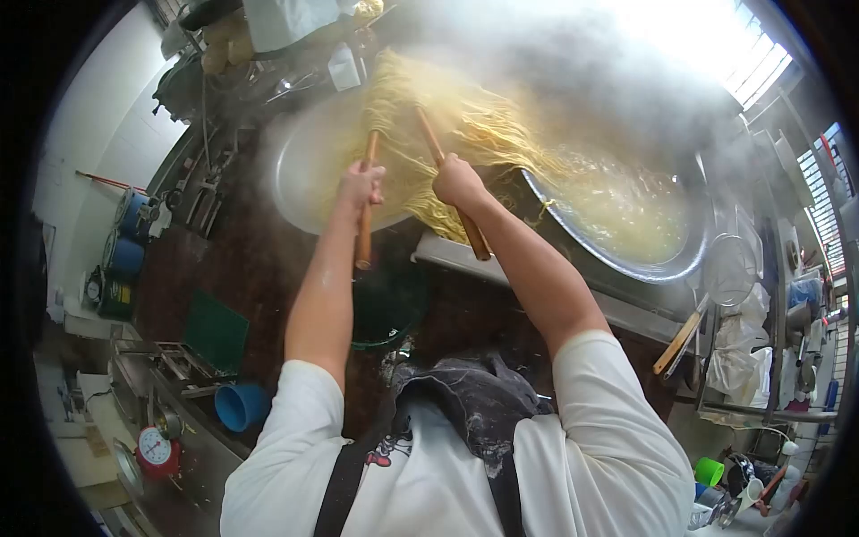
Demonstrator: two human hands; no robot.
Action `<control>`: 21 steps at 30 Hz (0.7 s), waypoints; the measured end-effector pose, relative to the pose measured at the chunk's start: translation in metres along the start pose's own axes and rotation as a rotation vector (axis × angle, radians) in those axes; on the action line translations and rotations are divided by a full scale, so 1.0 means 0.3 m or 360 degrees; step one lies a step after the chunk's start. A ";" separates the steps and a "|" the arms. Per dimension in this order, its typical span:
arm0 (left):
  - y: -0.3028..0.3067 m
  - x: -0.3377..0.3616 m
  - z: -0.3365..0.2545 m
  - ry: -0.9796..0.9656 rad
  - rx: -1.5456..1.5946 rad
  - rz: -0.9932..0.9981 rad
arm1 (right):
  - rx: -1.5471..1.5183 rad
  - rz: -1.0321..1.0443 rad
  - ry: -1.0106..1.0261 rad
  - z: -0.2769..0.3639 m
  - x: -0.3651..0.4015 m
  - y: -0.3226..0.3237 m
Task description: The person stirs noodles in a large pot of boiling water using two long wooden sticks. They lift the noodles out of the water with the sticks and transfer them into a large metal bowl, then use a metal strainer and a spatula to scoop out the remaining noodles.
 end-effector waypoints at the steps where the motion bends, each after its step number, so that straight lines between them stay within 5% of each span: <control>1: 0.076 -0.051 -0.015 0.0074 -0.0144 0.0039 | 0.0153 -0.0032 0.0123 0.008 -0.045 -0.082; 3: 0.222 -0.083 0.020 0.0105 -0.0622 0.0018 | 0.0294 -0.0057 0.0239 0.024 -0.028 -0.154; 5: 0.358 -0.039 0.115 0.0095 -0.1219 0.0041 | 0.0609 0.0345 0.0323 -0.042 0.076 -0.169; 8: 0.610 0.116 0.180 -0.0180 -0.1704 0.0046 | 0.0676 0.0065 0.0295 -0.272 0.223 -0.072; 10: 0.803 0.135 0.144 0.0062 -0.1703 0.0125 | 0.0783 0.0093 0.0090 -0.422 0.271 0.065; 15: 1.179 0.237 -0.385 0.0316 -0.1883 0.0339 | 0.0828 0.0206 -0.0064 -0.589 0.460 0.583; 17: 1.332 0.307 -0.503 -0.0135 -0.2013 0.0356 | 0.0786 0.0176 -0.0211 -0.648 0.542 0.783; 19: 1.121 0.495 -0.648 -0.0074 -0.2034 0.0226 | 0.0728 0.0138 -0.0291 -0.750 0.577 0.939; 21: 0.918 0.540 -0.573 -0.0245 -0.2018 0.0387 | 0.0537 0.0028 -0.0566 -0.896 0.593 1.057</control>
Point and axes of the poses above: each hand's wrist, its own x-axis away from the middle knuckle, its own y-axis out of the back of the hand, z = x × y, the point moved 5 cm from there along -x, towards the middle knuckle, and after that the axes turned 13 degrees about -z, right-handed, at the moved point
